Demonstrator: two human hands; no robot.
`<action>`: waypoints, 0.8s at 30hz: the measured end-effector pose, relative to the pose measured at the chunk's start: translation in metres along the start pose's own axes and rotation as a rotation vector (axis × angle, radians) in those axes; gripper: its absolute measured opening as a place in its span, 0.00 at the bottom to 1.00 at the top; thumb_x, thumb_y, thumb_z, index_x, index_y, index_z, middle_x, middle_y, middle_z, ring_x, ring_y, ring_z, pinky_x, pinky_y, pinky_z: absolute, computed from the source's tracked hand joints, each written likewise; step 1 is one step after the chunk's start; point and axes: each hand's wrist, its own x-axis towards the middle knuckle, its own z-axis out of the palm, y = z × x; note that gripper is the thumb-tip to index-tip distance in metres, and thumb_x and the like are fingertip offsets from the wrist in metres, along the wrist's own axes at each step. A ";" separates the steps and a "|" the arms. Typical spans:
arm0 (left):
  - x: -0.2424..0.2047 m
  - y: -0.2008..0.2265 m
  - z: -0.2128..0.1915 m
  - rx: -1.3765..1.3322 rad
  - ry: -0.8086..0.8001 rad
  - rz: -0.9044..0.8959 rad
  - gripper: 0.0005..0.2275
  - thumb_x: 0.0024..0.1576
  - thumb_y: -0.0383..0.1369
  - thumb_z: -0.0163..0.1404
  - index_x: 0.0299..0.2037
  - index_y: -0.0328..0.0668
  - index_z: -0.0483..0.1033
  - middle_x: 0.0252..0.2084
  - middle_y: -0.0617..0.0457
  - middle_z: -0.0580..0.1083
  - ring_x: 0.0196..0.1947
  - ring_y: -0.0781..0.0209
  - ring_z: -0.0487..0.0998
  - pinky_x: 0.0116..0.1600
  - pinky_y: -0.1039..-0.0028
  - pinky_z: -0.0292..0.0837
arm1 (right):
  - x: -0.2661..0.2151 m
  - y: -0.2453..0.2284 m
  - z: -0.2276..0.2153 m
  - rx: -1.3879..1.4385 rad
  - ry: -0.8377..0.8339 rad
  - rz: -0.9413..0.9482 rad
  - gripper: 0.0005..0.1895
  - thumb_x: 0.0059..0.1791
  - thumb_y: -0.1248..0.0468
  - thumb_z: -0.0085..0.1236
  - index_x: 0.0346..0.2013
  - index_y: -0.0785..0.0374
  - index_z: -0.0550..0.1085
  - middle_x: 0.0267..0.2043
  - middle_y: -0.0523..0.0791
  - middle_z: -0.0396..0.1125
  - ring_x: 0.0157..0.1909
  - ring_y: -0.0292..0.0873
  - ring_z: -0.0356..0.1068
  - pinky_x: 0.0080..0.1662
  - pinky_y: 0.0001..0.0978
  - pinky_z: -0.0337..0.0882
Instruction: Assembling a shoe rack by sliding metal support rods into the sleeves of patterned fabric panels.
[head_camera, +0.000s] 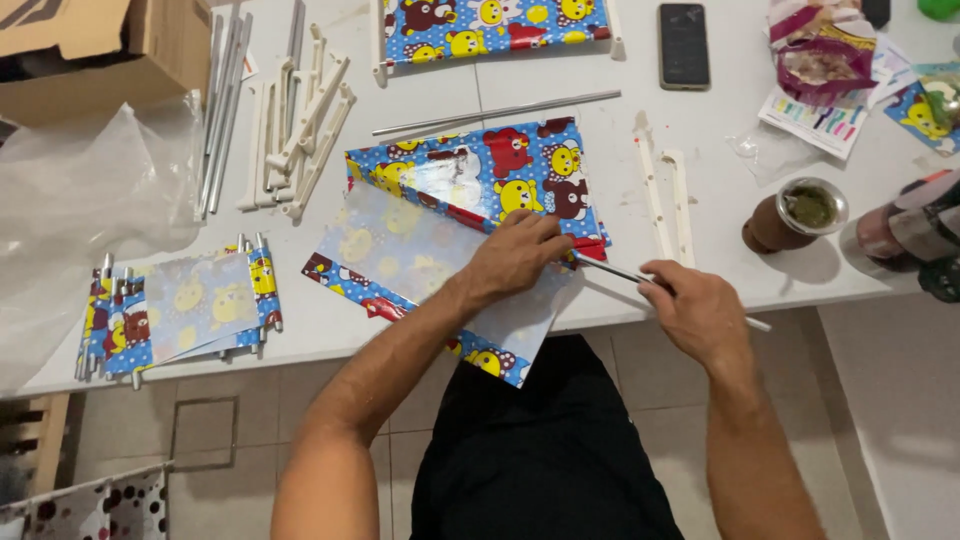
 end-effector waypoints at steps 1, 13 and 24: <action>0.005 0.006 -0.011 0.004 -0.002 -0.015 0.07 0.65 0.40 0.46 0.47 0.53 0.75 0.40 0.55 0.69 0.45 0.57 0.76 0.65 0.56 0.67 | 0.012 -0.015 0.005 0.004 -0.011 -0.010 0.12 0.53 0.53 0.59 0.49 0.50 0.79 0.36 0.46 0.78 0.41 0.51 0.78 0.45 0.44 0.77; 0.003 -0.025 -0.041 0.114 0.130 -0.105 0.05 0.65 0.36 0.42 0.45 0.59 0.72 0.38 0.55 0.65 0.37 0.53 0.73 0.39 0.63 0.70 | 0.046 0.004 0.007 0.607 0.175 0.082 0.09 0.57 0.68 0.62 0.52 0.64 0.79 0.40 0.53 0.73 0.41 0.44 0.75 0.42 0.32 0.75; 0.037 -0.029 -0.037 -0.004 0.003 -0.181 0.11 0.68 0.34 0.39 0.52 0.64 0.74 0.42 0.54 0.71 0.40 0.58 0.76 0.45 0.67 0.70 | 0.087 -0.077 0.055 0.532 0.130 -0.012 0.22 0.59 0.62 0.47 0.66 0.70 0.68 0.60 0.59 0.68 0.60 0.63 0.67 0.61 0.55 0.66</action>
